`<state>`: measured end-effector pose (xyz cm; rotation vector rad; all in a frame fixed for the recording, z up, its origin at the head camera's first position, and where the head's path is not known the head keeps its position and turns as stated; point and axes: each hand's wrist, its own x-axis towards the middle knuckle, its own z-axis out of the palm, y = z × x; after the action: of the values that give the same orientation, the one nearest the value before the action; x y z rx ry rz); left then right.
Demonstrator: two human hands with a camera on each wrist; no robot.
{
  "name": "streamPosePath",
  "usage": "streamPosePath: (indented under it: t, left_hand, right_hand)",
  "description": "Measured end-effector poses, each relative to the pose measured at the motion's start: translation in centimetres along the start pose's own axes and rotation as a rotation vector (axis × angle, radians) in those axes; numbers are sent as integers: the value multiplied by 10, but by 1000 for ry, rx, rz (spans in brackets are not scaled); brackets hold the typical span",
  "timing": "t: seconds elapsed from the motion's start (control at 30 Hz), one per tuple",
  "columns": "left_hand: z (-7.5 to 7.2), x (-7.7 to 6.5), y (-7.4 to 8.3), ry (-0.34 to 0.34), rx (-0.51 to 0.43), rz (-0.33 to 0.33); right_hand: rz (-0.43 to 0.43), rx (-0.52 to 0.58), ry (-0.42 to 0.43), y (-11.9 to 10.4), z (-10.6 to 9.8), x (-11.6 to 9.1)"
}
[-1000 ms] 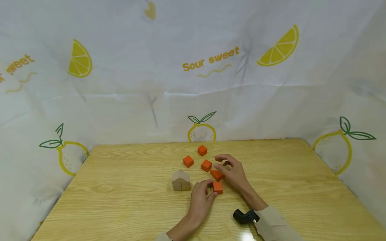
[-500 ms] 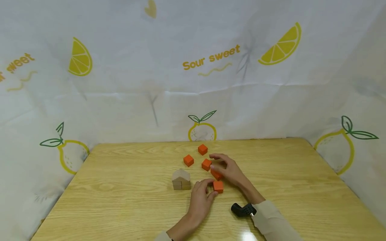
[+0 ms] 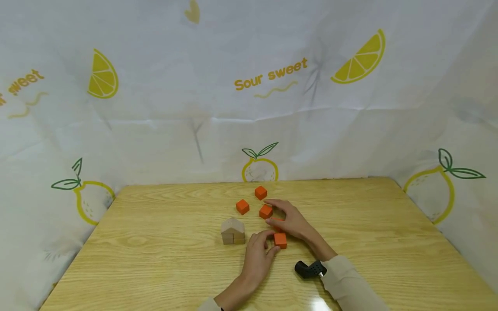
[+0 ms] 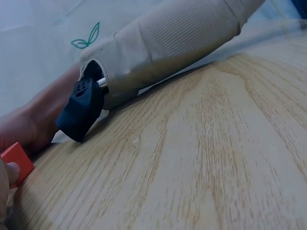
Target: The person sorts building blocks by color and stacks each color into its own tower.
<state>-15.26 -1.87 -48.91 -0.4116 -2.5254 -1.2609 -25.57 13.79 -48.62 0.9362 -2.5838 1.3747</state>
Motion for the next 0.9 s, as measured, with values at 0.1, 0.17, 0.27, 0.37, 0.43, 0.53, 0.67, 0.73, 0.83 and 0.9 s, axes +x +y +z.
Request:
streamPosePath:
  t: [0.1,0.17,0.27,0.37,0.43,0.53,0.67,0.73,0.83,0.9]
  left_hand:
    - [0,0,0,-7,-11,-3]
    - [0,0,0,-9,-17,-6]
    - [0,0,-1,-2,-19,-6]
    - [0,0,-1,12,-9,3]
    - [0,0,0,15,-6,6]
    - [0,0,0,7,-3,-4]
    - [-1,0,1,-18,-10,-27]
    - [-1,0,1,-30,-15,-34]
    - [-1,0,1,-36,-17,-37]
    - [-1,0,1,-35,-17,-34]
  right_hand:
    - [-43,-45,-2,0,1,2]
    - [-62,-75,2,0,1,2]
    - [-52,-66,7,0,1,1]
    - [-22,-40,15,0,2,1]
    - [2,-19,22,0,2,0]
    - [49,-6,33,0,2,0]
    - [105,37,53,-2,2,0]
    - [125,57,65,-2,2,0]
    - [142,65,78,-2,3,-1]
    - [150,66,87,-2,3,-1]
